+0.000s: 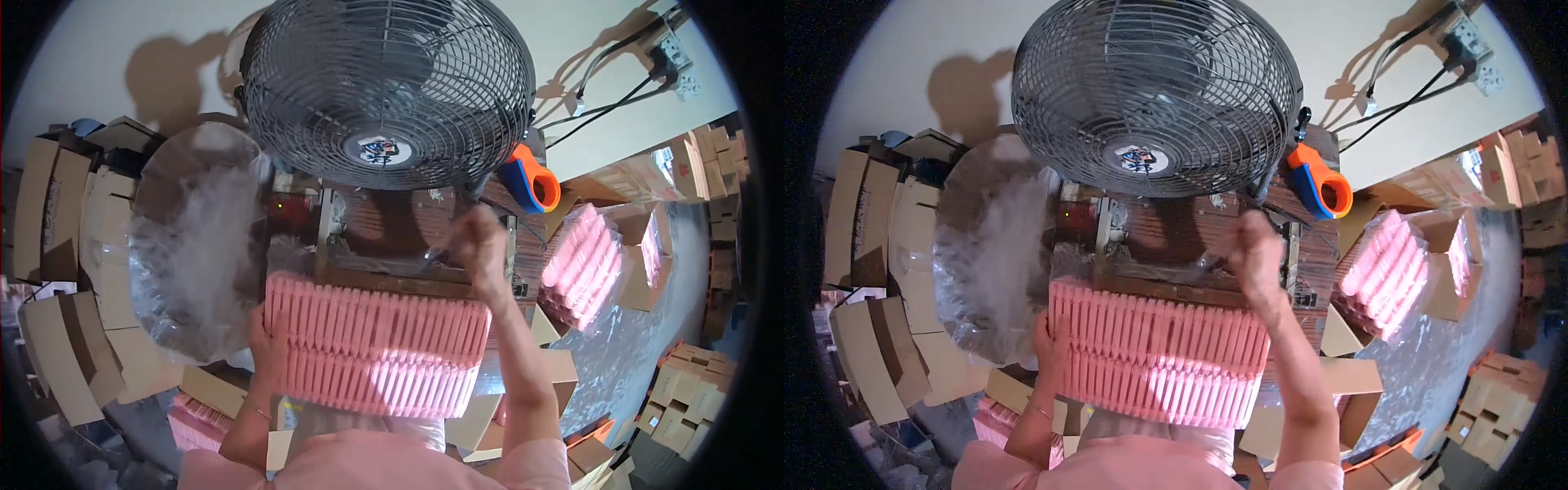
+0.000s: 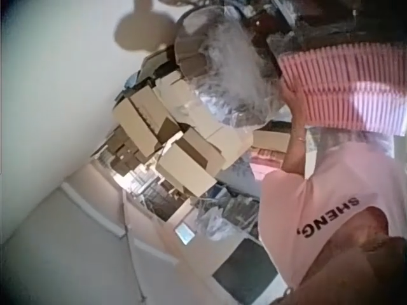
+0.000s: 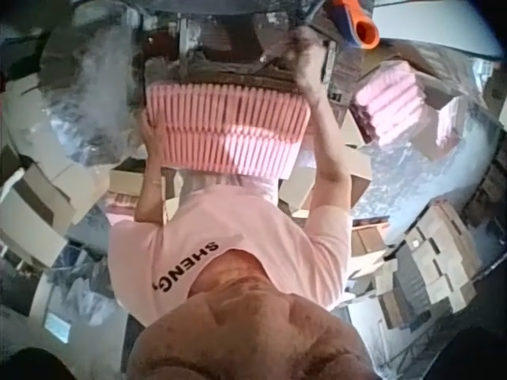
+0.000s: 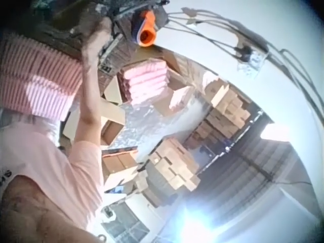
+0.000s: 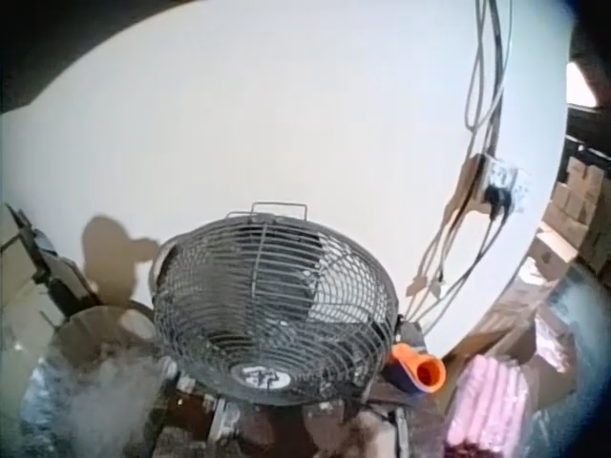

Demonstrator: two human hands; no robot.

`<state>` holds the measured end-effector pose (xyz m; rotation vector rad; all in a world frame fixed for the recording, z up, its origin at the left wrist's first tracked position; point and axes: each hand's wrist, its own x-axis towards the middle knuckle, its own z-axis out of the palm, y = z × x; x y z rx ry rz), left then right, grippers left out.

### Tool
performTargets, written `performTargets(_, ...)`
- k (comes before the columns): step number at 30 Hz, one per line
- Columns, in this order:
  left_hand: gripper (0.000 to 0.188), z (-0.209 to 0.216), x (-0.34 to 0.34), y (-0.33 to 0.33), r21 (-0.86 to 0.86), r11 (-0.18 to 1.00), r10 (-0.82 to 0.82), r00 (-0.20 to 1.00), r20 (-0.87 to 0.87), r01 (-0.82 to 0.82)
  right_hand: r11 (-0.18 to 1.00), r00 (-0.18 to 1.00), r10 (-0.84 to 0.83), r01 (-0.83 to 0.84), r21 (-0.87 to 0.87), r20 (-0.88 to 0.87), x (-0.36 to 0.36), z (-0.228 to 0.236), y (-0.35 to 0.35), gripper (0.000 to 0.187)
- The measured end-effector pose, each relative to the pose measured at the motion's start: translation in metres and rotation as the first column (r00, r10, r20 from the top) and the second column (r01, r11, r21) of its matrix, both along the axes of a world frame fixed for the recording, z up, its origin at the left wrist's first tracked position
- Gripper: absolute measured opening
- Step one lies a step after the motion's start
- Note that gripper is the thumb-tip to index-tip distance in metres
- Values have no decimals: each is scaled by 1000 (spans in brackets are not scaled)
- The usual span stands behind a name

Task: Packaging pink products into plastic bags using a heat sealer and then placing them into cardboard boxes.

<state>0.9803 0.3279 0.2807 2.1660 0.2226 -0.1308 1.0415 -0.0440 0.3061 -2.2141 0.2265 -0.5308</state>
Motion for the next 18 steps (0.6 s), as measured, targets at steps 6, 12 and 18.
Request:
performTargets(6, 29, -21, -28, -14, 51, 993, -97, 987, -125, 104, 421, 952, -305, 164, 892, -31, -24, 12, -55, 11)
performTargets(12, 61, -22, -50, -83, 85, 920, -389, 918, 76, 383, 345, 736, -676, 299, 890, 15, -86, 4, -91, 5)
performTargets(18, 47, 43, -3, -75, -380, 822, -441, 896, 47, 424, 647, 589, 755, -740, 184, -288, -82, 54, 132, 40)
